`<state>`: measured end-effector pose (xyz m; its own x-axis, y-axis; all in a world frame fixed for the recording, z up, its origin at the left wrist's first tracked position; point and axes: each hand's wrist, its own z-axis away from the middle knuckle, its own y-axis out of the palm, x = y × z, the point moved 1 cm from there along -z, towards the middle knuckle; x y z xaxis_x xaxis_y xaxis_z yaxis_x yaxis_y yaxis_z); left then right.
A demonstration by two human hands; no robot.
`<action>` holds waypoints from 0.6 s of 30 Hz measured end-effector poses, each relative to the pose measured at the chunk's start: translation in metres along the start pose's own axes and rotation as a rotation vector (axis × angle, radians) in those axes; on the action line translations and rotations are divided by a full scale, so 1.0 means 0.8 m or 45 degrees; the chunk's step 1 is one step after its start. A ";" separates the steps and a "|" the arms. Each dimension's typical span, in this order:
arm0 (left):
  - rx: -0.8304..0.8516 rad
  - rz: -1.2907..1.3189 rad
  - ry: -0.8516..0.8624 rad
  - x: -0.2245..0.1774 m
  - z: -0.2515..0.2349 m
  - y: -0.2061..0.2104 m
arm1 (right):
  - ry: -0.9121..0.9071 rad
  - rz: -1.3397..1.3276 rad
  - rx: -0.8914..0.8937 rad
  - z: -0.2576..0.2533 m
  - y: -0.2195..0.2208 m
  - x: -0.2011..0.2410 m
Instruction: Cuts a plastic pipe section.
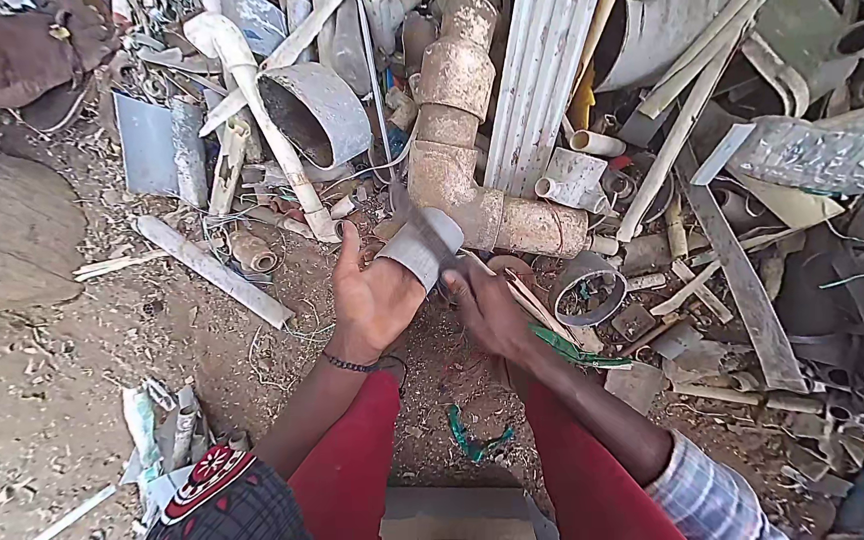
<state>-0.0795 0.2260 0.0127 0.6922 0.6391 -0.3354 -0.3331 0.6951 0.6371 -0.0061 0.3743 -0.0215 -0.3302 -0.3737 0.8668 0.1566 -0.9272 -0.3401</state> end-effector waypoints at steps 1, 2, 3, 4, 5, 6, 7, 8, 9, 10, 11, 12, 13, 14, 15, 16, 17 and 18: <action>-0.013 0.011 0.000 0.000 0.001 0.001 | 0.066 -0.029 -0.029 -0.007 0.000 -0.007; -0.035 0.007 0.003 0.000 0.002 0.002 | 0.112 -0.046 -0.038 -0.010 0.000 -0.008; -0.040 -0.003 0.004 0.000 0.002 0.003 | 0.084 -0.031 -0.046 -0.008 0.001 -0.004; -0.034 -0.012 0.005 -0.001 0.001 0.003 | 0.005 0.001 -0.039 -0.001 0.003 0.002; -0.033 -0.025 0.007 0.000 0.001 0.002 | -0.045 0.023 0.004 0.006 0.003 0.010; -0.038 -0.031 0.009 0.000 0.001 0.002 | -0.059 0.029 0.035 0.007 0.001 0.012; -0.046 -0.027 0.009 0.000 0.001 0.002 | -0.047 0.035 0.023 0.002 -0.001 0.007; -0.050 -0.010 0.003 0.001 0.001 0.002 | 0.010 0.014 -0.006 -0.006 -0.004 -0.001; -0.051 0.004 0.004 0.001 0.001 0.002 | 0.074 -0.022 -0.048 -0.013 -0.006 -0.009; -0.051 0.004 0.004 0.001 0.002 0.002 | 0.115 -0.030 -0.065 -0.015 -0.007 -0.010; -0.048 0.003 0.010 0.001 0.002 0.002 | 0.074 -0.004 -0.070 -0.011 -0.004 -0.007; -0.054 -0.012 0.019 0.001 0.002 0.003 | 0.030 0.015 -0.008 -0.002 0.000 0.004; -0.084 -0.031 0.034 0.002 0.003 0.004 | -0.011 0.048 0.089 0.009 0.002 0.017; -0.133 -0.041 0.059 0.003 0.003 0.005 | -0.042 0.093 0.184 0.015 0.002 0.025; -0.145 -0.047 0.067 0.005 0.003 0.005 | -0.071 0.120 0.220 0.016 0.001 0.026; -0.138 -0.049 0.061 0.005 0.003 0.004 | -0.132 0.132 0.169 0.016 0.003 0.022; -0.107 -0.047 0.049 0.004 0.003 0.005 | -0.205 0.103 0.066 0.014 0.006 0.016; -0.059 -0.044 0.035 0.003 0.004 0.005 | -0.230 -0.001 -0.012 0.012 0.009 0.011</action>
<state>-0.0776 0.2290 0.0164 0.6864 0.6226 -0.3758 -0.3391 0.7312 0.5919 0.0008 0.3645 -0.0130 -0.1576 -0.3636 0.9181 0.1475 -0.9280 -0.3422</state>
